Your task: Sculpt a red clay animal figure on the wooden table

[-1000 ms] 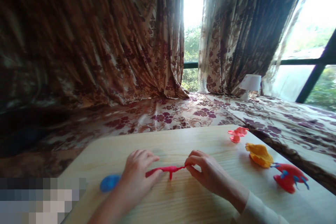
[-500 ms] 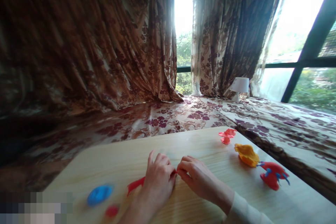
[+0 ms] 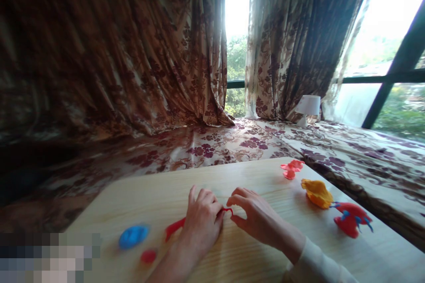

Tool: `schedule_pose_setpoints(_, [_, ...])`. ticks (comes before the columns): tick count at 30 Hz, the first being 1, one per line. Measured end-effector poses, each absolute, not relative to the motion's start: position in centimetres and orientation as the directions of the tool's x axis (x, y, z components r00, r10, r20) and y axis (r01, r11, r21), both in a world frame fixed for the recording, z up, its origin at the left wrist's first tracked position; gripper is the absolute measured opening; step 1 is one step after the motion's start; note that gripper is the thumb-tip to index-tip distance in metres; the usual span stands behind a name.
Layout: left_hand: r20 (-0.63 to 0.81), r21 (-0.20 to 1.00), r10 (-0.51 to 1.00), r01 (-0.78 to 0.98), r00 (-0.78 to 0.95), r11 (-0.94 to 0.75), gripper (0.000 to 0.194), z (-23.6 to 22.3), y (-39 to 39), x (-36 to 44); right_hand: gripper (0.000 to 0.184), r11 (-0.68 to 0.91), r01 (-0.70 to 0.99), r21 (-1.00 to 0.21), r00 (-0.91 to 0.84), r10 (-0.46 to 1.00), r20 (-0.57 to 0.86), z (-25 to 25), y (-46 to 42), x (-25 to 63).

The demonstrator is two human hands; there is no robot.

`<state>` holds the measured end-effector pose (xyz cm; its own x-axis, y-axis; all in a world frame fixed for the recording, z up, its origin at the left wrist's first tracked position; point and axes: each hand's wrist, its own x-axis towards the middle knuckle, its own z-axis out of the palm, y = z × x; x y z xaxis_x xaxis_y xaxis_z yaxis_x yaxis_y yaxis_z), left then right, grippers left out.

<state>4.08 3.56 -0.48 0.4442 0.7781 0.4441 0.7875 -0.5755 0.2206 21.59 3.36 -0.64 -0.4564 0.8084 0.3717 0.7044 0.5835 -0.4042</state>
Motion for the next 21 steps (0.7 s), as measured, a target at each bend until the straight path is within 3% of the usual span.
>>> schedule_pose_setpoints(4, [0.444,0.215,0.775,0.787,0.449,-0.579,0.015,-0.6,3.6,4.0,0.012,0.585,0.722,-0.369,-0.453,0.803,0.386,-0.8,3.5,21.0])
schedule_pose_setpoints(12, [0.429,0.202,0.779,0.792,0.457,-0.576,0.016,-0.6,3.6,4.0,0.006,0.592,0.737,-0.326,-0.471,0.796,0.380,-1.2,3.6,20.7])
schedule_pose_setpoints(21, [0.412,0.171,0.785,0.807,0.462,-0.565,0.016,-0.7,3.7,4.1,0.022,0.602,0.733,-0.317,-0.483,0.789,0.380,-1.6,3.7,20.4])
